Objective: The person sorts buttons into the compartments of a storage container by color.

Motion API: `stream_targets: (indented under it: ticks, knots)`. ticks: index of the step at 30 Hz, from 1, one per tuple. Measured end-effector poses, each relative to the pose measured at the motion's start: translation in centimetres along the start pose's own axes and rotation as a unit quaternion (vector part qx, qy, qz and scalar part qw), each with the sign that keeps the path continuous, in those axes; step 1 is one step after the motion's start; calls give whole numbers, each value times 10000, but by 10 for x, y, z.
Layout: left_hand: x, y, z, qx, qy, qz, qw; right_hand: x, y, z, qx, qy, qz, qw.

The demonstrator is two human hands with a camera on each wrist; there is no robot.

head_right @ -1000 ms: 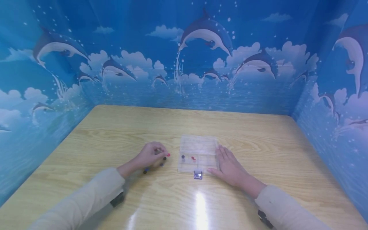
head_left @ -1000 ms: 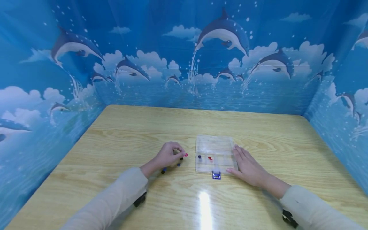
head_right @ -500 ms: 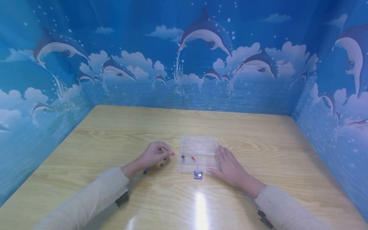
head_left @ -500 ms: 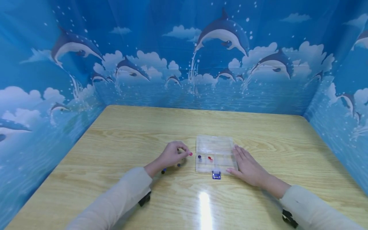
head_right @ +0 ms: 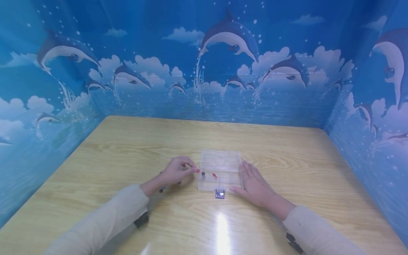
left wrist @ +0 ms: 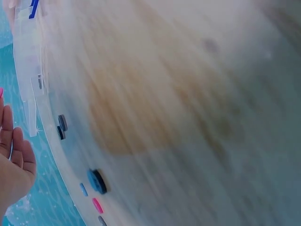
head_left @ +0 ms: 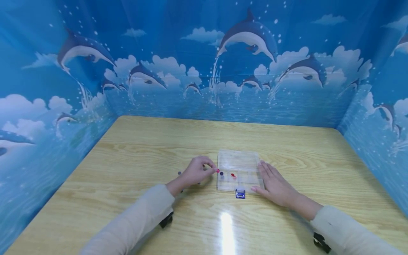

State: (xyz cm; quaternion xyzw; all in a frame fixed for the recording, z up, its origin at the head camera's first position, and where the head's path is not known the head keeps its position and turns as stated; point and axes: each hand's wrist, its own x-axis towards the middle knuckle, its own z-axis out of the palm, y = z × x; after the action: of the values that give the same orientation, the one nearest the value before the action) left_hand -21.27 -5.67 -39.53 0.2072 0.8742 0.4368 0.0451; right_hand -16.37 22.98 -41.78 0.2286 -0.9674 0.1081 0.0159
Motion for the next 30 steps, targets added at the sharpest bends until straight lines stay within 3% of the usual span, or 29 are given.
stream_targets:
  ticks: [30]
  knots:
    - [10, 13, 23, -231, -186, 220, 9993, 0, 0, 0, 36, -1, -24, 10000]
